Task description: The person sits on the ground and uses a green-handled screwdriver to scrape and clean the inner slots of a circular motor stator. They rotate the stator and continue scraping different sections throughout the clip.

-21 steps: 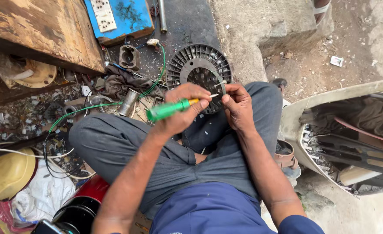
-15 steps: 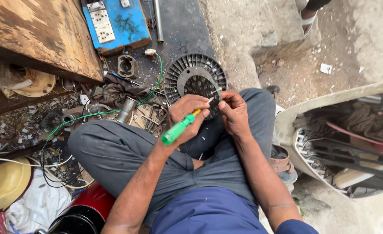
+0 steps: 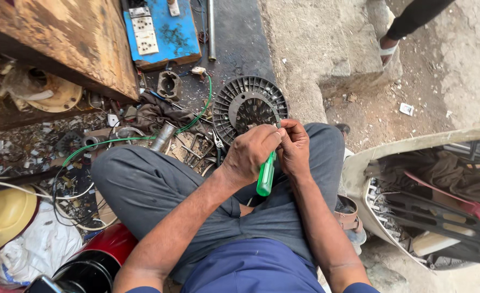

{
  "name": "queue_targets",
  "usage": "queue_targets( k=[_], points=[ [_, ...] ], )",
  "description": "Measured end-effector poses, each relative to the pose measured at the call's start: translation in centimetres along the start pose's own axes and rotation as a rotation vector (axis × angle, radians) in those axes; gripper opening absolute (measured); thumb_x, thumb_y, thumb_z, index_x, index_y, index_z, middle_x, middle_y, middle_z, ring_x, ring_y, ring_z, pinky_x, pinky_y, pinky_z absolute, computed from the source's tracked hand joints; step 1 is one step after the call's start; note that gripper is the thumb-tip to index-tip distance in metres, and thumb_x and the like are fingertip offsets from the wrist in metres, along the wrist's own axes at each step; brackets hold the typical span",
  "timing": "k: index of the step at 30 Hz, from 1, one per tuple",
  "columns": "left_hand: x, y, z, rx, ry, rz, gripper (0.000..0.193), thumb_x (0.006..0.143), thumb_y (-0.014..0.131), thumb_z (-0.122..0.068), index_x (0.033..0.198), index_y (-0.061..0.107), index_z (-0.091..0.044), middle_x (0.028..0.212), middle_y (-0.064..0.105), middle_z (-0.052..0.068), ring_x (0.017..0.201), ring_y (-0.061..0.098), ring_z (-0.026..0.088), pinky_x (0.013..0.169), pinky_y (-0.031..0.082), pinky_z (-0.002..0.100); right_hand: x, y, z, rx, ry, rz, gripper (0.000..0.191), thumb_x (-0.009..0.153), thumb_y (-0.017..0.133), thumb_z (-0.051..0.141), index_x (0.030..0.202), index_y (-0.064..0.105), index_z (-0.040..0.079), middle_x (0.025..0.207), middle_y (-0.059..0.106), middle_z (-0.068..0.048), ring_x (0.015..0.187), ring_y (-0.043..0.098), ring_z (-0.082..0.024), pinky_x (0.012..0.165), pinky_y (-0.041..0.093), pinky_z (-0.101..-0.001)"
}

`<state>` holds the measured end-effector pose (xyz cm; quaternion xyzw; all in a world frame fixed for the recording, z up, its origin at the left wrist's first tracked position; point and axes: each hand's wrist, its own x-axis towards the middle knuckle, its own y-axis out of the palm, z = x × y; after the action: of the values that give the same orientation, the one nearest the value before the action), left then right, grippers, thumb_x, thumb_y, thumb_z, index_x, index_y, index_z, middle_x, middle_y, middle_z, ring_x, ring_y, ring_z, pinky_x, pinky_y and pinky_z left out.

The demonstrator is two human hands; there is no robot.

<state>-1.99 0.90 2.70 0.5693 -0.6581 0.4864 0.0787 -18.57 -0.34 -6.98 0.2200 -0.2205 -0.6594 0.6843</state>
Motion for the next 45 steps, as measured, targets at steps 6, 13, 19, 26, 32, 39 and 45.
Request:
queue_targets(
  k=[6, 13, 19, 26, 32, 39, 45],
  points=[
    [-1.2, 0.0, 1.7, 0.176, 0.173, -0.003, 0.023, 0.092, 0.064, -0.002, 0.111, 0.065, 0.011, 0.113, 0.067, 0.025, 0.108, 0.072, 0.039, 0.089, 0.062, 0.040, 0.4, 0.8, -0.7, 0.029, 0.025, -0.038, 0.018, 0.102, 0.070, 0.007, 0.118, 0.064, 0.002, 0.106, 0.070, -0.005, 0.093, 0.066, -0.011, 0.083, 0.055, -0.0256],
    [-2.5, 0.6, 1.8, 0.255, 0.187, -0.016, 0.018, 0.092, 0.066, -0.006, 0.106, 0.068, 0.005, 0.114, 0.069, 0.022, 0.111, 0.071, 0.038, 0.094, 0.062, 0.042, 0.0, 1.2, -0.9, 0.025, -0.014, -0.048, 0.018, 0.103, 0.070, 0.007, 0.120, 0.064, 0.003, 0.106, 0.068, -0.002, 0.094, 0.064, -0.009, 0.085, 0.053, -0.0241],
    [-0.2, -0.2, 2.0, 0.417, 0.230, 0.247, 0.018, 0.091, 0.064, -0.009, 0.101, 0.068, 0.006, 0.103, 0.069, 0.021, 0.099, 0.071, 0.035, 0.081, 0.062, 0.039, 0.7, 2.3, -1.5, -0.222, -0.031, -0.143, 0.018, 0.104, 0.064, 0.011, 0.119, 0.066, 0.004, 0.108, 0.071, -0.004, 0.095, 0.065, -0.008, 0.086, 0.055, -0.0241],
    [4.4, 1.4, 5.8, 0.242, -0.097, 0.501, 0.013, 0.082, 0.071, -0.016, 0.084, 0.069, -0.003, 0.084, 0.069, 0.017, 0.081, 0.071, 0.034, 0.071, 0.058, 0.046, 1.3, 1.7, -3.0, -0.001, 0.000, -0.080, 0.017, 0.102, 0.068, 0.009, 0.115, 0.067, -0.001, 0.108, 0.071, -0.007, 0.094, 0.066, -0.013, 0.084, 0.054, -0.0261],
    [0.9, -2.8, 9.5, -0.113, -0.452, 0.262, 0.010, 0.083, 0.079, -0.010, 0.086, 0.074, -0.001, 0.087, 0.075, 0.014, 0.080, 0.074, 0.027, 0.071, 0.059, 0.039, 0.3, 1.0, -3.1, 0.040, -0.010, -0.010, 0.023, 0.103, 0.069, 0.013, 0.122, 0.065, 0.001, 0.110, 0.070, -0.006, 0.100, 0.066, -0.013, 0.094, 0.055, -0.0273],
    [-5.1, 1.0, 7.9, -0.936, -0.743, -0.210, 0.012, 0.100, 0.066, 0.001, 0.111, 0.068, 0.004, 0.110, 0.074, 0.014, 0.102, 0.076, 0.022, 0.086, 0.066, 0.032, 0.3, 0.2, -3.5, 0.092, -0.007, 0.021, 0.023, 0.104, 0.070, 0.011, 0.124, 0.065, 0.001, 0.113, 0.070, -0.006, 0.104, 0.065, -0.012, 0.098, 0.053, -0.0271],
    [-5.5, 2.1, 8.0, -0.890, -0.697, -0.170, 0.012, 0.102, 0.065, -0.002, 0.112, 0.067, 0.004, 0.115, 0.073, 0.016, 0.105, 0.076, 0.023, 0.087, 0.067, 0.033, 0.2, -0.3, -3.6, 0.096, 0.015, -0.009, 0.025, 0.102, 0.072, 0.009, 0.125, 0.065, 0.002, 0.112, 0.069, -0.005, 0.101, 0.064, -0.011, 0.095, 0.052, -0.0260]
  ],
)
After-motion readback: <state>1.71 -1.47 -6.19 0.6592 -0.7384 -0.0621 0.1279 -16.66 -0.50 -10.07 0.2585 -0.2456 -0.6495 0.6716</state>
